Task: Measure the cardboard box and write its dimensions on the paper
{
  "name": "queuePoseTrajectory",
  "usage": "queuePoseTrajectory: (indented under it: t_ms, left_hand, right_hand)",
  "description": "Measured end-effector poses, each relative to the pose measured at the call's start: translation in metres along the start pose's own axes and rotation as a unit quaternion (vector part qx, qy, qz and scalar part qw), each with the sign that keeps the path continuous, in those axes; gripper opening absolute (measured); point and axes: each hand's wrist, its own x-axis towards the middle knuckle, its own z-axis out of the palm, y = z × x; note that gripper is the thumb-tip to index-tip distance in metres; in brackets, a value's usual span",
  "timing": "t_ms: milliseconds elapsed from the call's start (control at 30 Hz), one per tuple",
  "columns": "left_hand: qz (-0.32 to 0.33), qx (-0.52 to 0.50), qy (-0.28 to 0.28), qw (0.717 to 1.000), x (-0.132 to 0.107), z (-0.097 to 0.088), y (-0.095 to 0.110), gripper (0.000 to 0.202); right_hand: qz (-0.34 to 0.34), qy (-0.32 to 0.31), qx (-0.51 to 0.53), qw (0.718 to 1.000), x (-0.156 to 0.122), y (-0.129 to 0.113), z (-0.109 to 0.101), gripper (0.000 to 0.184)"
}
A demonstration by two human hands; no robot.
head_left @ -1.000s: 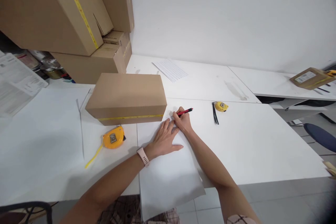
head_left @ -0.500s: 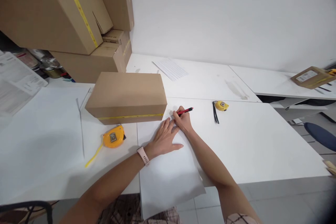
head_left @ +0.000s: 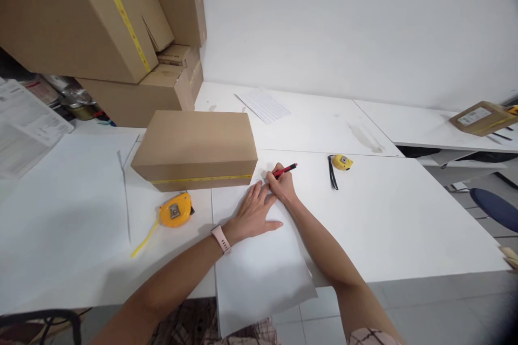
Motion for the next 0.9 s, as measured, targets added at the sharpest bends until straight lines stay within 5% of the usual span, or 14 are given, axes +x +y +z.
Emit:
queuePoseTrajectory:
  t_ms: [900]
  left_hand:
    - [-0.003, -0.008, -0.004, 1.000, -0.0007, -0.0009, 0.0003, 0.074]
  right_hand:
    - [0.004, 0.027, 0.001, 1.000, -0.0006, -0.0029, -0.0012, 0.025]
